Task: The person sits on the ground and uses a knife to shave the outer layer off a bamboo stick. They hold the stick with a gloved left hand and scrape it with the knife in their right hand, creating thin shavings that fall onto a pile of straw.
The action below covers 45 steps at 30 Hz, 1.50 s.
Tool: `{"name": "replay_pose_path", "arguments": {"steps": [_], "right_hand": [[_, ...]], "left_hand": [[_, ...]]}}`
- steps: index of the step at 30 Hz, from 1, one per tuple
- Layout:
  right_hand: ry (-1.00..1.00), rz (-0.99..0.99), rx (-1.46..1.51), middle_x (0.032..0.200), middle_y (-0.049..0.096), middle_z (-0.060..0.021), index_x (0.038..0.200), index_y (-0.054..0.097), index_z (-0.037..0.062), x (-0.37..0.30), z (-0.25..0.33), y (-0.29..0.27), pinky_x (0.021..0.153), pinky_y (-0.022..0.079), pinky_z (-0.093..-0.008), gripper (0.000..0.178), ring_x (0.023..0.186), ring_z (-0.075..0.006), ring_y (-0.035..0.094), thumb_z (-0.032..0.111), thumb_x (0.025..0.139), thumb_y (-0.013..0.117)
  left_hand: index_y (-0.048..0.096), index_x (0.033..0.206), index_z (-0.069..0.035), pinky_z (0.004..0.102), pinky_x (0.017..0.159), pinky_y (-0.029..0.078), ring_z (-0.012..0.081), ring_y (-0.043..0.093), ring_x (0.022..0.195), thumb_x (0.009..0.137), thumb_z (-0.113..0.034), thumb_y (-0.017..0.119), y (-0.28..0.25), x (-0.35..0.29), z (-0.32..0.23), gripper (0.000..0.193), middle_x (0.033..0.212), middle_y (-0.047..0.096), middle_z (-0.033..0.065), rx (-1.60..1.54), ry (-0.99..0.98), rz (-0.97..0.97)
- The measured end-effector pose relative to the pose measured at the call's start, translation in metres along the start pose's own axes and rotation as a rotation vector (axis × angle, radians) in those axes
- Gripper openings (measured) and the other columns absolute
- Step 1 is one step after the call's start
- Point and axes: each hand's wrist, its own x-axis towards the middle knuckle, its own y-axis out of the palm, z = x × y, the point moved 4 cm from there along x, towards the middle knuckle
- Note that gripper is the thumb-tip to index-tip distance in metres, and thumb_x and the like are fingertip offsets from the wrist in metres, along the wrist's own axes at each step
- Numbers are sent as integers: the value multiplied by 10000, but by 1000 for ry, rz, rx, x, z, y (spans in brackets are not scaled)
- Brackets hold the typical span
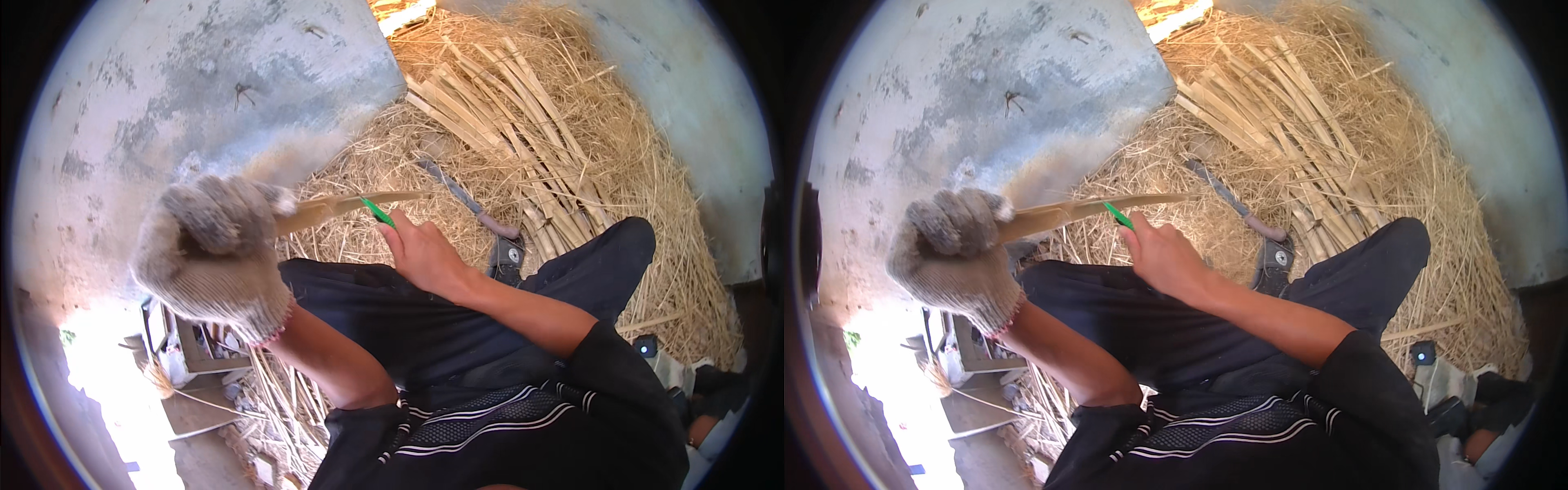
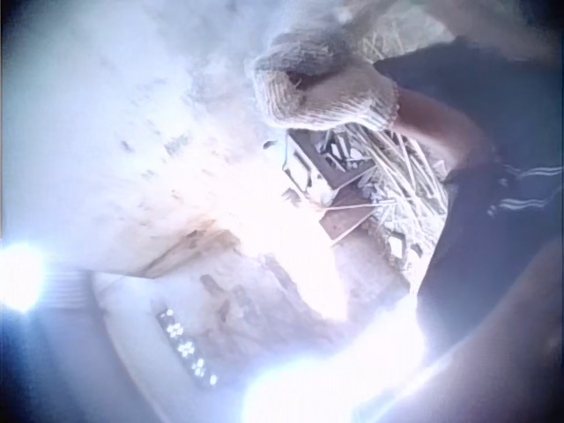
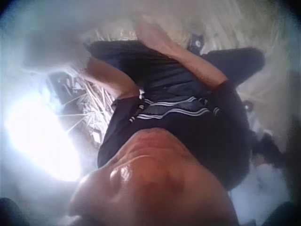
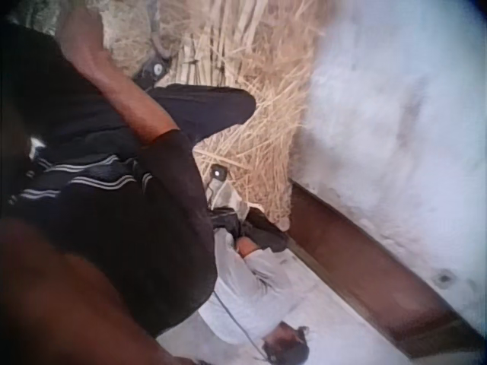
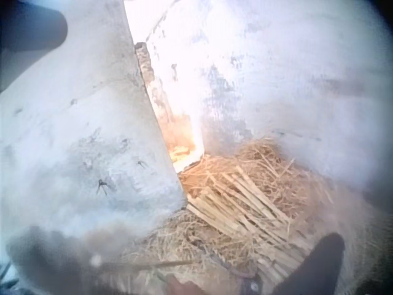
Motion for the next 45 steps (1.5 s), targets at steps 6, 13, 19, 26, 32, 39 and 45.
{"name": "replay_pose_path", "arguments": {"steps": [6,13,19,26,32,39,45], "right_hand": [[71,97,-77,589,555,-274,982,510,-3,0,9,3,537,426,-559,251,581,-478,564,245,984,473],[124,168,-81,604,566,-285,1001,499,-2,18,-6,-6,559,424,-578,300,608,-489,575,289,996,429],[178,135,-158,661,576,-297,992,522,-17,21,-44,4,601,430,-563,338,656,-491,578,301,1001,409],[77,76,-64,731,608,-275,1051,565,5,31,3,7,664,430,-558,381,718,-480,584,351,997,414],[231,45,-272,818,629,-297,1072,579,11,31,-75,33,721,447,-578,393,777,-500,594,356,992,408],[155,38,-125,809,624,-316,1087,551,-10,21,-28,24,735,447,-583,382,808,-516,591,330,997,402],[133,163,-433,803,637,-284,1096,553,-15,28,-95,38,722,505,-545,341,767,-479,622,276,993,409]], "left_hand": [[353,504,-135,346,370,354,157,272,340,816,-190,383,-19,10,0,319,429,270,23,57,8,-124],[413,521,-104,331,339,335,162,321,340,867,-203,421,3,33,8,360,445,317,22,5,-22,-112],[433,551,-103,321,350,300,159,336,361,872,-219,461,0,54,17,343,483,362,9,-21,-64,-174],[468,639,-92,323,364,332,164,380,384,912,-325,510,-21,49,20,361,516,409,29,-93,-87,-337],[435,583,-111,379,379,370,185,379,382,892,-275,477,-14,53,13,353,495,379,27,-59,-133,-262],[441,573,-102,371,384,343,199,367,367,853,-247,487,-24,43,17,318,498,418,46,-37,-127,-260],[452,577,-99,352,362,328,183,357,362,863,-209,482,-18,53,12,308,497,413,44,-101,-135,-125]]}}
